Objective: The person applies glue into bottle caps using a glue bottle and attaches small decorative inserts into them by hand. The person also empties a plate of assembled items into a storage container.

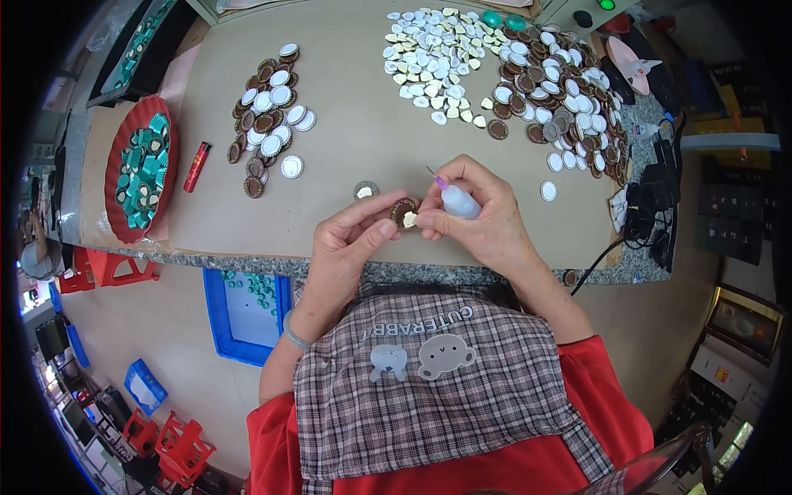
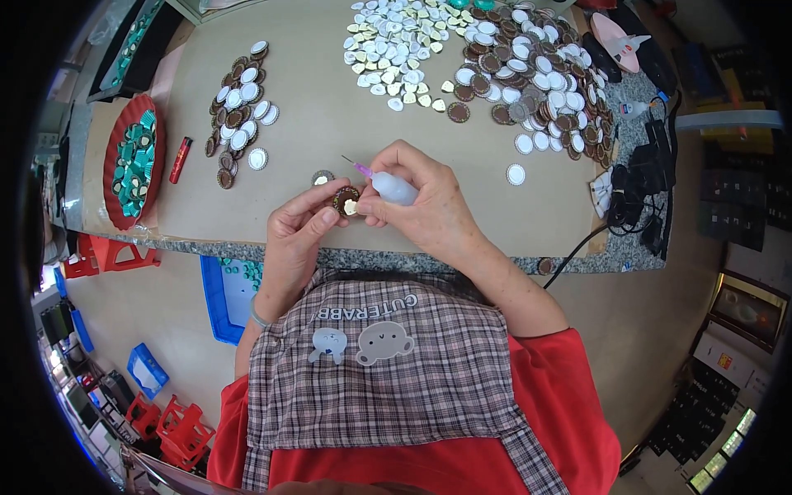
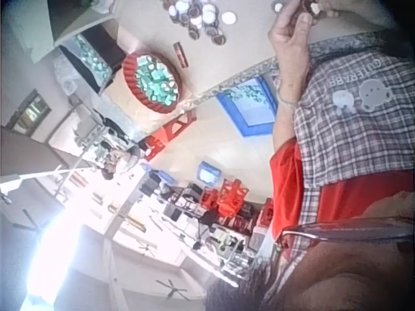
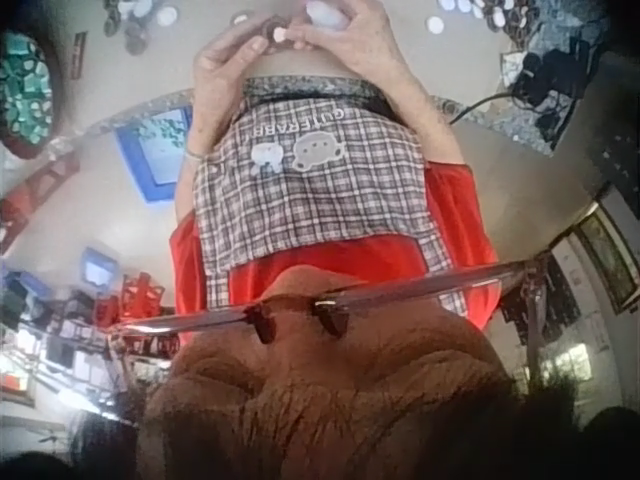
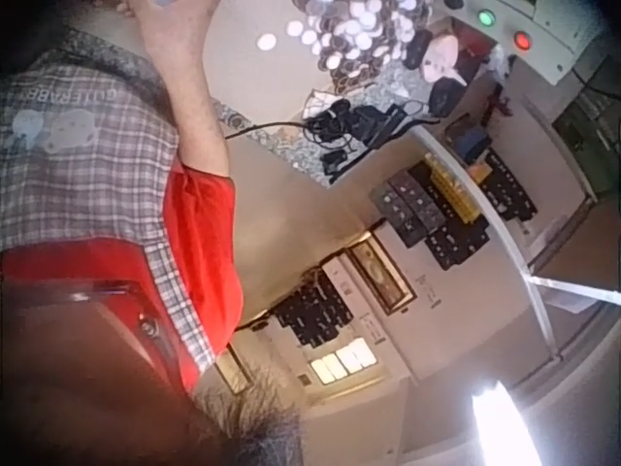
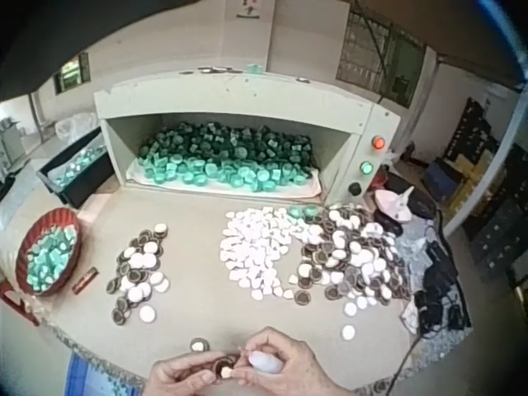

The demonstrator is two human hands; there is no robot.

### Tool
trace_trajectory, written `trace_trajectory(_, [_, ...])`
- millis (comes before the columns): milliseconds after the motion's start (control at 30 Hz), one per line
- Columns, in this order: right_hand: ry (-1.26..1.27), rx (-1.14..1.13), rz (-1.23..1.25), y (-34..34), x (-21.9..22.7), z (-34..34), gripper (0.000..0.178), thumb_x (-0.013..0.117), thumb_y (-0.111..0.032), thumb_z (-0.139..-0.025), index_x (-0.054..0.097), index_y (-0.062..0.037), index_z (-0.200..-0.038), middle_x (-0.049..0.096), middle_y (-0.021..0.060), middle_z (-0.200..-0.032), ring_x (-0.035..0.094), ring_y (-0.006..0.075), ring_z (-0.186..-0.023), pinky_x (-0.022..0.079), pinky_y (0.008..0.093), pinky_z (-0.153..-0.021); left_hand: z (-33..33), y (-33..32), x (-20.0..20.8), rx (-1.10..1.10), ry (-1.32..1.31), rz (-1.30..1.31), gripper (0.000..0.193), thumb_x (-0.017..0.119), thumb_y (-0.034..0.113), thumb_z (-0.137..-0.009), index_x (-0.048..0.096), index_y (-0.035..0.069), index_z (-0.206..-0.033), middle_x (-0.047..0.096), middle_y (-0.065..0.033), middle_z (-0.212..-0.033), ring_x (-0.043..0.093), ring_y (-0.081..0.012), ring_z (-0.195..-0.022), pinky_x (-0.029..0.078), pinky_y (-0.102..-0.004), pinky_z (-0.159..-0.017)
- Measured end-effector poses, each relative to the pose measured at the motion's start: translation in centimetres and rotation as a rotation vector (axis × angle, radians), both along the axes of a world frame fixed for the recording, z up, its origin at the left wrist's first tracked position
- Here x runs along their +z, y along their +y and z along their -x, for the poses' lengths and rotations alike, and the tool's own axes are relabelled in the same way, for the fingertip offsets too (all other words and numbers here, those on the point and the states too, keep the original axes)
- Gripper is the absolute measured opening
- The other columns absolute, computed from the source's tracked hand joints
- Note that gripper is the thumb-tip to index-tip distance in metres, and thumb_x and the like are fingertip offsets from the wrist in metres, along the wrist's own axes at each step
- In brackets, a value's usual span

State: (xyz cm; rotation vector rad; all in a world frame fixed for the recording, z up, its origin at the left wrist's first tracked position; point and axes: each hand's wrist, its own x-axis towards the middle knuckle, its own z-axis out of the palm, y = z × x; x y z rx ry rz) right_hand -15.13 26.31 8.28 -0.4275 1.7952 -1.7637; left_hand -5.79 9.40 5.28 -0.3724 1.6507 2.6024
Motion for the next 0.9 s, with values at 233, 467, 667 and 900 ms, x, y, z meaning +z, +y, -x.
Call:
trace_trajectory(233, [-0.025,-0.028,-0.059,-0.1,-0.4,0.0,0.023,0.071,0.001,-0.08,0.051,-0.0015,-0.092,0.064,0.0065,-0.075,0.063,0.0096,-0.066,0.053,0.0236,-0.057,0.1,0.0,0.0,-0.052,0.106,0.199,0.031,0.058,0.001,-0.09,0.06,0.0,-0.121,0.059,-0.0108,-0.118,0.058,-0.0154,-0.106,0.049,-0.0271,-0.089])
trace_trajectory(467, [-0.027,-0.057,-0.107,-0.3,-0.5,-0.3,0.024,0.071,0.001,-0.079,0.05,-0.0013,-0.09,0.064,0.0067,-0.074,0.062,0.0093,-0.064,0.052,0.0235,-0.055,0.2,0.7,-0.2,-0.001,0.2,0.361,0.033,0.061,-0.004,-0.085,0.063,0.001,-0.117,0.059,-0.0089,-0.109,0.06,-0.0148,-0.096,0.051,-0.0247,-0.083])
trace_trajectory(667, [0.044,-0.094,-0.14,-0.3,-1.0,-1.0,0.024,0.072,-0.002,-0.078,0.051,-0.0014,-0.09,0.064,0.0074,-0.072,0.063,0.0106,-0.061,0.052,0.0244,-0.054,0.2,1.4,-0.6,0.068,0.245,0.614,0.037,0.066,-0.006,-0.079,0.065,0.002,-0.115,0.061,-0.0102,-0.102,0.063,-0.0156,-0.085,0.053,-0.0257,-0.074])
trace_trajectory(900, [0.208,-0.121,-0.206,-0.1,-1.2,-1.7,0.02,0.072,-0.004,-0.077,0.057,-0.0007,-0.09,0.066,0.009,-0.076,0.067,0.0198,-0.068,0.053,0.0304,-0.062,0.1,2.1,-0.5,0.125,0.309,0.793,0.034,0.066,-0.006,-0.078,0.065,0.001,-0.112,0.063,-0.0104,-0.097,0.063,-0.0166,-0.079,0.051,-0.0259,-0.069])
